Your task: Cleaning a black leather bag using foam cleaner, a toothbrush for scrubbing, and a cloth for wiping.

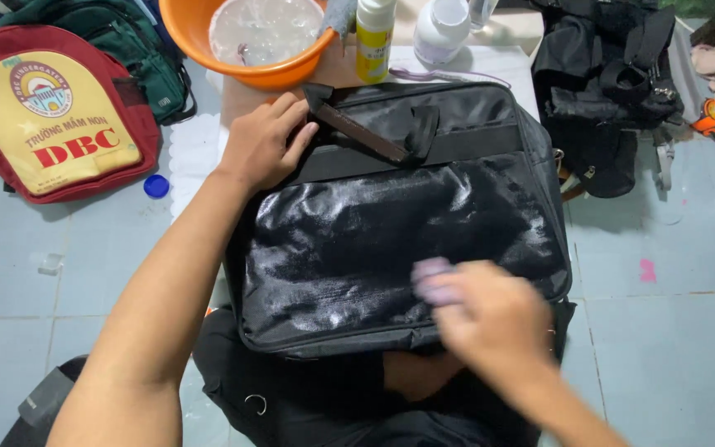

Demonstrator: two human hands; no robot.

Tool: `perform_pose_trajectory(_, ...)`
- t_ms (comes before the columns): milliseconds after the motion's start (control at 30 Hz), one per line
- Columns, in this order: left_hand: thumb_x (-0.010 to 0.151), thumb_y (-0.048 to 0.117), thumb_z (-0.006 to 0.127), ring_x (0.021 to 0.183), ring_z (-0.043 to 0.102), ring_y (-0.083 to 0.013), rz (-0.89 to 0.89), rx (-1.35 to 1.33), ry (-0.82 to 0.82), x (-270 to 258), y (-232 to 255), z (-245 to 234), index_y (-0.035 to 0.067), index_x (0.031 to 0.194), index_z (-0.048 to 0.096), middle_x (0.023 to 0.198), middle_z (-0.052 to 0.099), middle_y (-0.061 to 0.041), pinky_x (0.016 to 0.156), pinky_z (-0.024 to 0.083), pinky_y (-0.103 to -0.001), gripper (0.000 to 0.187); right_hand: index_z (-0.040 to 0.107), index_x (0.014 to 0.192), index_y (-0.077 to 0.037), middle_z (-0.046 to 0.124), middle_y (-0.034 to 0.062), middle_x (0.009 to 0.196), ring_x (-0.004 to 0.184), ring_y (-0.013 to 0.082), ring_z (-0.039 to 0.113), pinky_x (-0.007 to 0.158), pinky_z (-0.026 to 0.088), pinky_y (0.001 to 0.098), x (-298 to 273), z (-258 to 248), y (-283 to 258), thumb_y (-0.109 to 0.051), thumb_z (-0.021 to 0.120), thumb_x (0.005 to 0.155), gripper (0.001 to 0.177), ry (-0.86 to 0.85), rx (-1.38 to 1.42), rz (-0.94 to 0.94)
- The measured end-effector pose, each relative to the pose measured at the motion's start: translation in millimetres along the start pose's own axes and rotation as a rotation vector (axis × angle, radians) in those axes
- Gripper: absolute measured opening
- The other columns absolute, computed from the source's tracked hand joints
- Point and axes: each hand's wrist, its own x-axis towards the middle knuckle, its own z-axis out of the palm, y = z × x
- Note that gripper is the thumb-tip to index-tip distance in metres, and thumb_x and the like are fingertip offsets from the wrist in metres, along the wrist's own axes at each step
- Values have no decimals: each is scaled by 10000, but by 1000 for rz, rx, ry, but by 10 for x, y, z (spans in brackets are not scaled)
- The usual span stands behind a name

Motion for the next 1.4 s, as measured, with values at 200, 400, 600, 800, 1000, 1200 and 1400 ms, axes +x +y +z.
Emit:
perform_pose_trajectory(200,1028,223,649,822,643,-244,-34,38,-18,-3,-6,40,78,1191,642,1105,653,-47,676,502,-351,218,746,922,-143,643,38,823,677,243,572,579,429,365,-279,15,529,-49,692,771,185,169,-379,127)
perform_pose_trajectory(400,1014,216,644,871,649,-287,-32,14,-38,0,7,28,67,1209,637,1168,660,-70,709,512,-379,245,705,842,-91,666,82,821,672,248,561,575,446,350,34,703,-1113,-51,616,764,125,105,379,-371)
perform_pose_trajectory(600,1033,201,624,926,646,-300,-47,-28,-69,-7,-16,30,60,1190,625,1108,641,-72,718,501,-395,210,777,817,-154,763,-9,857,684,179,631,571,485,284,97,489,-852,-24,610,729,229,118,424,-292)
perform_pose_trajectory(800,1023,207,660,843,647,-264,-55,-4,-64,8,4,27,52,1105,643,1064,653,-61,673,489,-364,177,808,899,-267,720,-72,887,732,153,641,571,449,302,-266,-321,928,-11,676,743,327,22,-465,228)
perform_pose_trajectory(1000,1096,442,547,743,669,-272,-67,164,-46,-75,-138,246,231,988,534,958,572,26,650,533,-345,237,667,729,-245,576,-25,693,651,231,596,623,466,351,-26,349,312,-90,584,666,187,288,-332,-82)
perform_pose_trajectory(1200,1001,239,657,868,657,-317,-81,-18,-79,-20,-7,60,60,1188,665,1089,666,-94,691,502,-406,259,661,862,-22,591,130,870,695,244,502,435,398,331,-76,998,-1273,-38,669,830,37,95,257,-464)
perform_pose_trajectory(1400,1006,258,641,850,654,-317,-84,-14,-96,-40,-31,65,75,1195,654,1111,656,-92,707,505,-407,263,770,989,-97,727,60,985,819,232,651,720,548,317,-16,591,-758,35,630,741,314,-75,518,-325)
